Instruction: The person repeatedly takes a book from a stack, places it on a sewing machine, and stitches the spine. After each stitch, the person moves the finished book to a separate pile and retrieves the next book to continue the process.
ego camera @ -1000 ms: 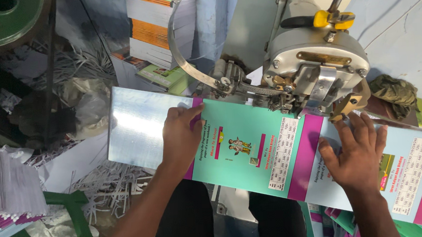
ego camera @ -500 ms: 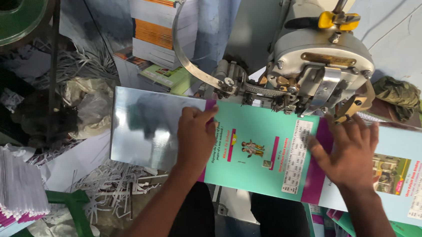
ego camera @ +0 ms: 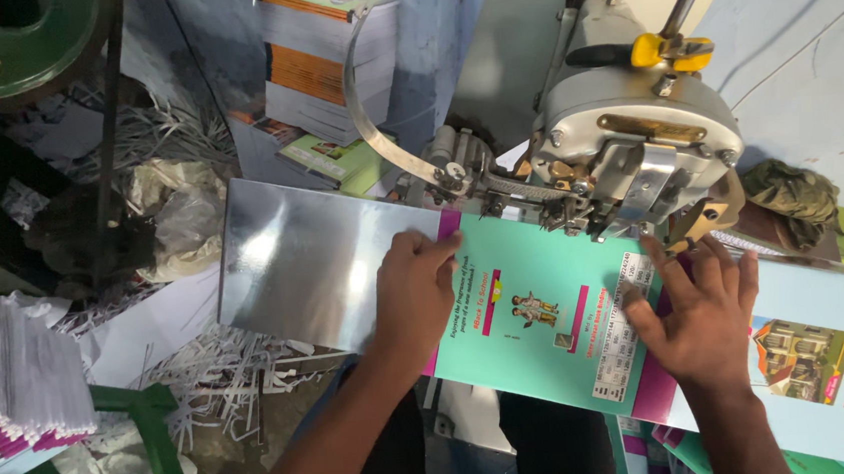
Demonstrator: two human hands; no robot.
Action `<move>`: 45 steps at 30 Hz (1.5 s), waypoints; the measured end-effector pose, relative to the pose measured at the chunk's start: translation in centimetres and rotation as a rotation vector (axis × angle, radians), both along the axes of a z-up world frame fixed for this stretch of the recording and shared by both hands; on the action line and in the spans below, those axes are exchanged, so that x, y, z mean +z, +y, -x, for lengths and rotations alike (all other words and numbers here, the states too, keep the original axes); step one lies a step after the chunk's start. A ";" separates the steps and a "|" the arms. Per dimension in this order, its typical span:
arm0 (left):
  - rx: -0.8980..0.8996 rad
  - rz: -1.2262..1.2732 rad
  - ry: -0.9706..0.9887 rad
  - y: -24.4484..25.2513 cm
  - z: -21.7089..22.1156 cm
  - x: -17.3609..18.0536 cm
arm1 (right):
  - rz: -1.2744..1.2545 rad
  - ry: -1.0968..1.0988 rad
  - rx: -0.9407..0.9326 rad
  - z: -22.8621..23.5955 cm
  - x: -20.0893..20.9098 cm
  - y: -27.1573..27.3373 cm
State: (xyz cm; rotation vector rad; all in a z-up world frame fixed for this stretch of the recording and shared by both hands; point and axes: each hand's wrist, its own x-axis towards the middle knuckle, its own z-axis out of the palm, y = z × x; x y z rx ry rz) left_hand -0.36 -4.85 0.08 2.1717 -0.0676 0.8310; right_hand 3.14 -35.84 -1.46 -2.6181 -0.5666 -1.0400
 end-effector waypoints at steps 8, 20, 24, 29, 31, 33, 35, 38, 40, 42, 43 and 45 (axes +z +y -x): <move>-0.001 0.001 -0.093 -1.5 0.8 -0.1 | 0.001 -0.026 0.010 -0.5 -0.9 -2.3; -0.025 -0.015 -0.109 -2.6 0.5 -0.1 | -0.005 -0.008 0.014 -0.4 -0.9 -3.8; -0.023 -0.032 -0.072 -2.6 0.6 -0.1 | -0.011 0.001 0.015 -0.3 -0.9 -3.6; -0.016 -0.019 -0.072 -2.9 0.5 -0.1 | -0.012 -0.037 0.040 -0.4 -0.5 -3.3; -0.027 -0.029 -0.060 -3.3 0.4 -0.2 | -0.005 -0.036 0.070 -0.7 0.0 -3.0; -0.043 -0.059 -0.056 -3.9 0.2 -0.3 | 0.027 -0.014 0.101 -1.1 0.8 -2.4; -0.044 -0.078 -0.042 -4.5 0.1 -0.5 | 0.116 0.031 0.083 -1.1 1.4 -1.6; -0.049 -0.130 -0.056 -5.5 -0.1 -0.8 | 0.229 0.075 0.046 -0.9 2.1 -0.1; -0.055 -0.159 -0.053 -5.9 -0.1 -1.0 | 0.276 0.086 0.012 -0.7 2.7 0.3; -0.063 -0.178 -0.026 -6.2 -0.1 -1.1 | 0.299 0.085 -0.032 -0.6 3.1 0.4; -0.073 -0.220 -0.011 -6.2 -0.2 -1.1 | 0.283 0.060 -0.019 -0.4 3.2 0.3; -0.093 -0.304 0.017 -6.3 -0.1 -1.0 | 0.250 0.009 0.007 -0.1 3.4 -0.2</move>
